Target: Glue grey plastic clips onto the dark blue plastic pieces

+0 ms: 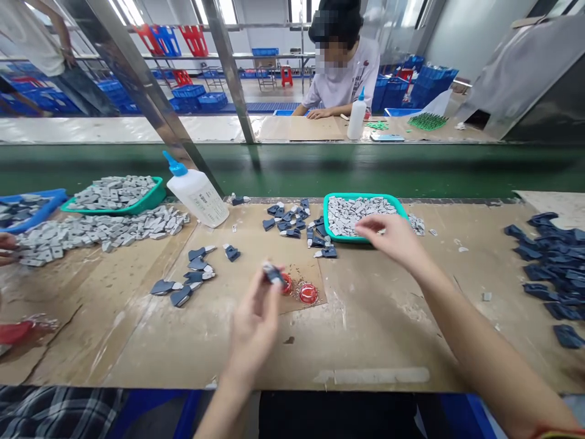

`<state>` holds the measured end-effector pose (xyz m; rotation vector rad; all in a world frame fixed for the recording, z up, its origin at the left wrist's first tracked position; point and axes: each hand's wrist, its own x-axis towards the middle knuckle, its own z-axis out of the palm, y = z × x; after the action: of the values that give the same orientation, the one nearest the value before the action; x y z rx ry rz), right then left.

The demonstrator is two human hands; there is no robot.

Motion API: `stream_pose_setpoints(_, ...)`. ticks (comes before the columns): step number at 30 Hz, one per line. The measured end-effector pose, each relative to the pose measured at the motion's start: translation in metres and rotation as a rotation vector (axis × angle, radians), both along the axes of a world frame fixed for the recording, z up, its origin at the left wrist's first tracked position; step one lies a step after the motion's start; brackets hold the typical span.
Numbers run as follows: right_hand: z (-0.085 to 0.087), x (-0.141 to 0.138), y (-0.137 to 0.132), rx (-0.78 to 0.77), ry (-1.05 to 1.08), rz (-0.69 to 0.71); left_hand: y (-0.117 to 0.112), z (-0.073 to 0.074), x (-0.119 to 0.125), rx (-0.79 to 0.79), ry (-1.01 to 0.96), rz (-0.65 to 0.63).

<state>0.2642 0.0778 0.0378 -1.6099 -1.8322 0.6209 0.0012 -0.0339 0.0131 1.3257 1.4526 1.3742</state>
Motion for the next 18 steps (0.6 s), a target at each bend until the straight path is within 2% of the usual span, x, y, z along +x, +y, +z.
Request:
stream_pose_setpoints(2, -0.008, 0.017, 0.039, 0.050, -0.311, -0.073, 0.012, -0.001, -0.038, 0.075, 0.207, 0.126)
stream_pose_setpoints(4, -0.019, 0.026, 0.069, 0.047, -0.382, -0.080, 0.024, -0.004, -0.080, 0.080, 0.503, 0.264)
stream_pose_setpoints(6, -0.029, 0.027, 0.086, 0.026, -0.388, -0.075, 0.034, -0.008, -0.119, 0.021, 0.777, 0.361)
stream_pose_setpoints(8, -0.038, 0.025, 0.093, 0.012, -0.392, -0.080, 0.044, -0.012, -0.151, -0.039, 0.967, 0.384)
stream_pose_setpoints(10, -0.044, 0.024, 0.094, 0.011, -0.394, -0.081, 0.055, -0.014, -0.171, -0.071, 1.084, 0.333)
stream_pose_setpoints(12, -0.048, 0.026, 0.093, 0.011, -0.402, -0.076, 0.068, -0.013, -0.177, -0.068, 1.148, 0.278)
stream_pose_setpoints(14, -0.049, 0.028, 0.092, 0.008, -0.423, -0.072, 0.082, -0.010, -0.171, -0.020, 1.157, 0.242)
stream_pose_setpoints(18, -0.049, 0.027, 0.089, 0.031, -0.496, -0.055, 0.120, -0.003, -0.133, 0.086, 1.099, 0.057)
